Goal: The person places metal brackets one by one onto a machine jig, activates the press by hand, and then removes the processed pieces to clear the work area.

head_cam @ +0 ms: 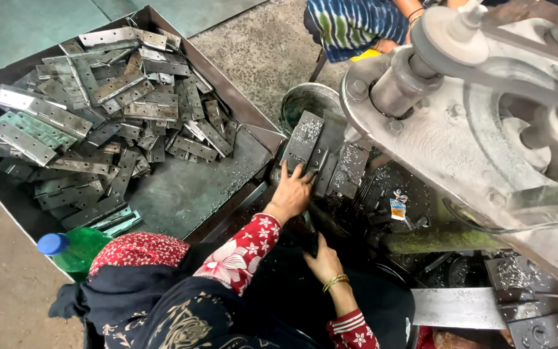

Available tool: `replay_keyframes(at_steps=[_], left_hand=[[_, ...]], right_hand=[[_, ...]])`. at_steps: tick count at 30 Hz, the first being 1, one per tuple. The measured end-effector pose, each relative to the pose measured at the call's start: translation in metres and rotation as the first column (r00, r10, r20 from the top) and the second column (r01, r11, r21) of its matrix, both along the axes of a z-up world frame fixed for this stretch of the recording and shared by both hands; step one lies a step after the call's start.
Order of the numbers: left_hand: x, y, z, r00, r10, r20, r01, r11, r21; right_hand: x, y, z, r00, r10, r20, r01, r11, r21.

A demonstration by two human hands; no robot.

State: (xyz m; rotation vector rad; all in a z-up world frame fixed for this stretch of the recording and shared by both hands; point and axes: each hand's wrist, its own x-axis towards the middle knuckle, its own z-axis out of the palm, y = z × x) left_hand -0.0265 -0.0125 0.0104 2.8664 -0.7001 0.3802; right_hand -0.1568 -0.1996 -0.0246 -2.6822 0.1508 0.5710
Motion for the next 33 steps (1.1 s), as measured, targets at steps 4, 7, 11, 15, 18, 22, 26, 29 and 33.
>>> replay_keyframes(at_steps=[4, 7, 11, 15, 18, 22, 26, 29, 33], left_hand=[[0.005, -0.009, -0.006, 0.994, 0.022, -0.108, -0.020, 1.000, 0.020], [0.005, -0.006, 0.013, 0.985, 0.037, -0.169, -0.028, 0.998, 0.059], [0.001, -0.002, 0.045, 0.952, 0.045, -0.304, 0.001, 0.989, 0.148], [0.004, -0.007, 0.053, 0.951, 0.060, -0.303, 0.019, 0.968, 0.252], [0.011, -0.015, 0.046, 0.957, 0.106, -0.269, -0.035, 0.966, 0.258], [0.021, -0.026, 0.039, 0.953, 0.137, -0.271, -0.074, 0.970, 0.230], [0.023, -0.026, 0.033, 0.959, 0.132, -0.250, -0.087, 0.979, 0.183], [0.024, -0.025, 0.031, 0.958, 0.139, -0.251, -0.101, 0.982, 0.160], [0.019, -0.025, 0.032, 0.957, 0.147, -0.248, -0.114, 0.983, 0.141]], right_hand=[[0.002, -0.004, -0.007, 1.000, 0.011, -0.002, -0.011, 1.000, -0.011], [-0.001, -0.001, -0.002, 1.000, 0.008, -0.019, -0.009, 0.999, -0.044], [0.000, 0.006, 0.011, 0.999, 0.010, -0.037, -0.013, 0.997, -0.082], [0.008, 0.009, 0.038, 1.000, 0.012, -0.024, -0.015, 0.996, -0.089], [0.015, 0.012, 0.053, 1.000, 0.013, -0.024, -0.015, 0.996, -0.086], [0.013, 0.010, 0.037, 1.000, -0.012, -0.013, 0.011, 0.994, -0.110], [-0.010, 0.006, -0.012, 0.997, -0.069, 0.038, 0.071, 0.994, -0.077], [-0.030, 0.013, -0.041, 0.982, -0.146, 0.117, 0.148, 0.989, -0.007], [-0.026, 0.009, -0.035, 0.989, -0.142, 0.043, 0.142, 0.990, -0.009]])
